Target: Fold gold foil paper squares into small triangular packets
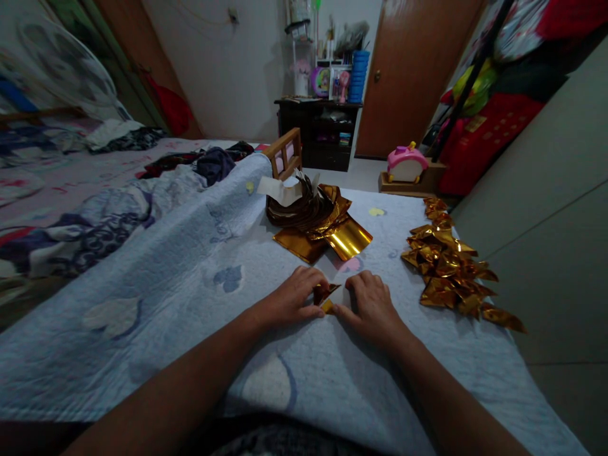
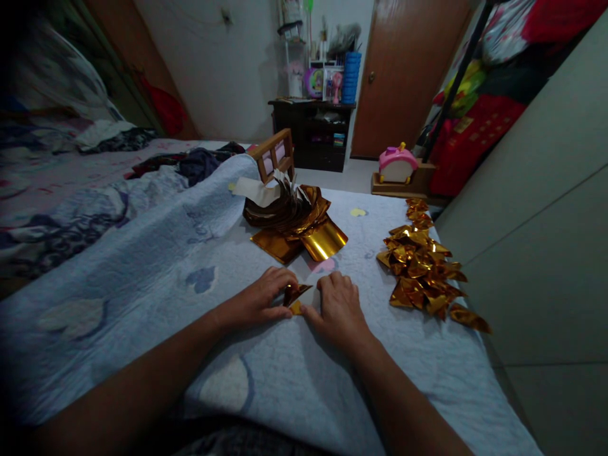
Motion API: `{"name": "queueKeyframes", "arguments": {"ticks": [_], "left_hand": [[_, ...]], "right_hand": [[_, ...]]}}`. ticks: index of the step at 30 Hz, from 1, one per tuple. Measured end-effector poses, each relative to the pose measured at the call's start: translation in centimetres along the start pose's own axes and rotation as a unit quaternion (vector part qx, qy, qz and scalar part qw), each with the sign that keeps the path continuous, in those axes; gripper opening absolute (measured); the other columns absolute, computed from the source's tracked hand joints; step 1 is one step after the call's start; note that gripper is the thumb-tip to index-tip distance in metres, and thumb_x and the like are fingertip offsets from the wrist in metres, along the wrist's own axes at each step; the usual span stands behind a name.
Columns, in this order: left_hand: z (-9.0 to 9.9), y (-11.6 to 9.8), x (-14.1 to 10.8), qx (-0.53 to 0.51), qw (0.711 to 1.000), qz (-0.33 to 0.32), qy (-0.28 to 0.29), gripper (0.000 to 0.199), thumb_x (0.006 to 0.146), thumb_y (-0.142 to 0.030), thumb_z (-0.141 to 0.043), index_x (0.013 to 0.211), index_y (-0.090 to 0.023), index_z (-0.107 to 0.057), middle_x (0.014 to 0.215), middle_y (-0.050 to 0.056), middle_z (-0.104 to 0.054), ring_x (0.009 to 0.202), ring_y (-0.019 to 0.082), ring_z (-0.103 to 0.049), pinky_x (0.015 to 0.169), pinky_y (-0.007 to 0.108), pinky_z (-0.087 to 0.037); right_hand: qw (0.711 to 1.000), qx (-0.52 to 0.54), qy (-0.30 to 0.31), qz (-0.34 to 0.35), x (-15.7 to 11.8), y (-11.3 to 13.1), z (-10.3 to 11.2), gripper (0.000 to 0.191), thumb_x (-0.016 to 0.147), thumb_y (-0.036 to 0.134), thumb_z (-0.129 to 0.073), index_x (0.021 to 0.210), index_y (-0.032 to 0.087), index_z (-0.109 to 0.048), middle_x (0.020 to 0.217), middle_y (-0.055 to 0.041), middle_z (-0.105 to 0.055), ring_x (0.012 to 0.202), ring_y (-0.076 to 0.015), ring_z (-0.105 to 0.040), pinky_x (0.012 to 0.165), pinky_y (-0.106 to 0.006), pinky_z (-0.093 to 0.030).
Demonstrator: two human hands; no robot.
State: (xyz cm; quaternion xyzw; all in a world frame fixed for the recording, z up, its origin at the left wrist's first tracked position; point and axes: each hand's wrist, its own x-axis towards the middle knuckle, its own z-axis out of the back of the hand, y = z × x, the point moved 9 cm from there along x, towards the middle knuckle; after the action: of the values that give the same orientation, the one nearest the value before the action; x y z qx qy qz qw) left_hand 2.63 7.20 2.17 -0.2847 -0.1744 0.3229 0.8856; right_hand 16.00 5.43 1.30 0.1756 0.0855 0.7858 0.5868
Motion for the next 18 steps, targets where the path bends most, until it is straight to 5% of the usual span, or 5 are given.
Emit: {"name": "queueKeyframes", "arguments": {"ticks": [11,18], "left_hand": [[-0.4,0.3,0.0,-0.134,0.991,0.021,-0.008,0.026,0.079,-0.016,-0.075,0.097,-0.02,-0.057,0.111,0.003,-0.048,0.091,0.016,-0.053,0.077,0.027,-0.046],[1.1,1.1,0.0,-0.212,0.968,0.037,-0.126,0.026,0.075,-0.025,-0.081,0.087,-0.02,-0.058,0.101,0.002,-0.05,0.093,0.018,-0.052,0.075,0.027,-0.045]], "right_hand": [[0.997,0.076,-0.03,-0.003,0.1,-0.1,-0.3,0.034,0.072,0.026,-0.075,0.096,0.021,-0.051,0.099,-0.0079,-0.058,0.094,-0.0287,-0.053,0.078,-0.04,-0.04],[0.946,0.315,-0.023,-0.064,0.4,-1.0,-0.4,0.049,0.075,0.026,-0.07,0.116,0.024,-0.043,0.092,-0.0024,-0.059,0.077,-0.0214,-0.058,0.069,-0.035,-0.044]]}}
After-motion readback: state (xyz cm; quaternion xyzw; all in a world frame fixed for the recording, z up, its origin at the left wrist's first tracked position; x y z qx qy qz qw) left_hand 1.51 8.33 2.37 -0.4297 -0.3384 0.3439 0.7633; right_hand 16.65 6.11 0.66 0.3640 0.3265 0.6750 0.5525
